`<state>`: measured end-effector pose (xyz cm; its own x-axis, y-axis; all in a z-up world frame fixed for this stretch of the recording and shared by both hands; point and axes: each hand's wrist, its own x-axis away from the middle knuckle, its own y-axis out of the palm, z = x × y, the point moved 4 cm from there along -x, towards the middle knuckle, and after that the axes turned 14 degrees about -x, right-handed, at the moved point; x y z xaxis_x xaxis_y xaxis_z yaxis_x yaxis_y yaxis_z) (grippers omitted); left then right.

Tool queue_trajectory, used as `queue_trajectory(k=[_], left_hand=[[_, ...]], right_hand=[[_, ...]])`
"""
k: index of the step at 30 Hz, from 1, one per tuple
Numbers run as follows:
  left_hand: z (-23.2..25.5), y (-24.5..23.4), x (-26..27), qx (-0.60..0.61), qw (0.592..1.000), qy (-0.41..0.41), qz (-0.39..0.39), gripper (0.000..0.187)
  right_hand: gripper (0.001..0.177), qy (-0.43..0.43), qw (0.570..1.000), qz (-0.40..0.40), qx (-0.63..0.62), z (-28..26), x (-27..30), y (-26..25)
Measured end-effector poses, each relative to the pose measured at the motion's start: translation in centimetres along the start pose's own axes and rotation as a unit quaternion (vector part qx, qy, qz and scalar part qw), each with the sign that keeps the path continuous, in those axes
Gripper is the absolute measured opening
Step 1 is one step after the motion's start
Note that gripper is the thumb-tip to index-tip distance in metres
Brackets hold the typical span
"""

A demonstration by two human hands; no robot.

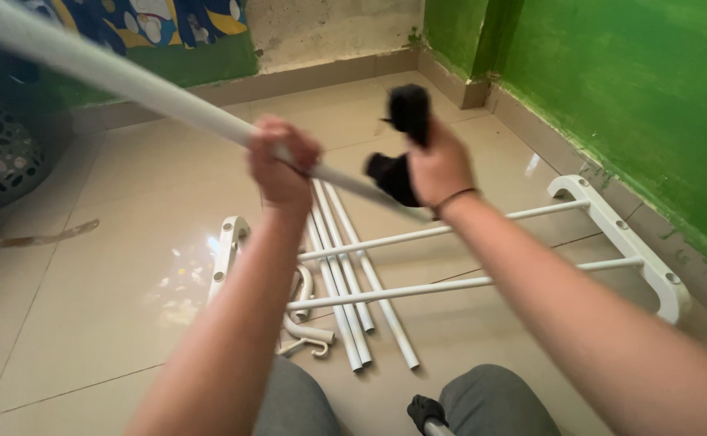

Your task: The person assembles a white plastic furniture frame by inserting multiple white rods into the holes of two curved side pieces. They connect the rods to form a ladder-like structure and then insert a longer rod into the top holes of the side pieces to complete the frame.

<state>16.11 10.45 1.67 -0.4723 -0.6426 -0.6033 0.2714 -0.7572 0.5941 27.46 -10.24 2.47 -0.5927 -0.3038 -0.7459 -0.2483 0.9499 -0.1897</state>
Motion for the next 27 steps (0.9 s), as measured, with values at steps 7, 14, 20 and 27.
queue_trajectory(k=[7,14,20,27], left_hand=[[-3.0,4.4,4.6,0.079,0.996,-0.029,0.029,0.019],[-1.8,2.7,4.1,0.11,0.989,-0.082,0.061,0.027],[2.4,-6.5,4.4,0.242,0.904,-0.188,0.298,0.079],[0.3,-9.2,6.1,0.27,0.898,-0.139,0.319,0.066]], right_hand=[[0.044,0.156,0.974,-0.164,0.022,-2.7,4.4,2.5],[0.062,0.054,0.938,-0.209,0.271,-1.7,5.6,-1.2],[0.063,0.115,0.89,-0.167,0.408,1.7,4.5,-7.2],[0.036,0.049,0.909,-0.154,0.384,1.2,5.2,-4.8]])
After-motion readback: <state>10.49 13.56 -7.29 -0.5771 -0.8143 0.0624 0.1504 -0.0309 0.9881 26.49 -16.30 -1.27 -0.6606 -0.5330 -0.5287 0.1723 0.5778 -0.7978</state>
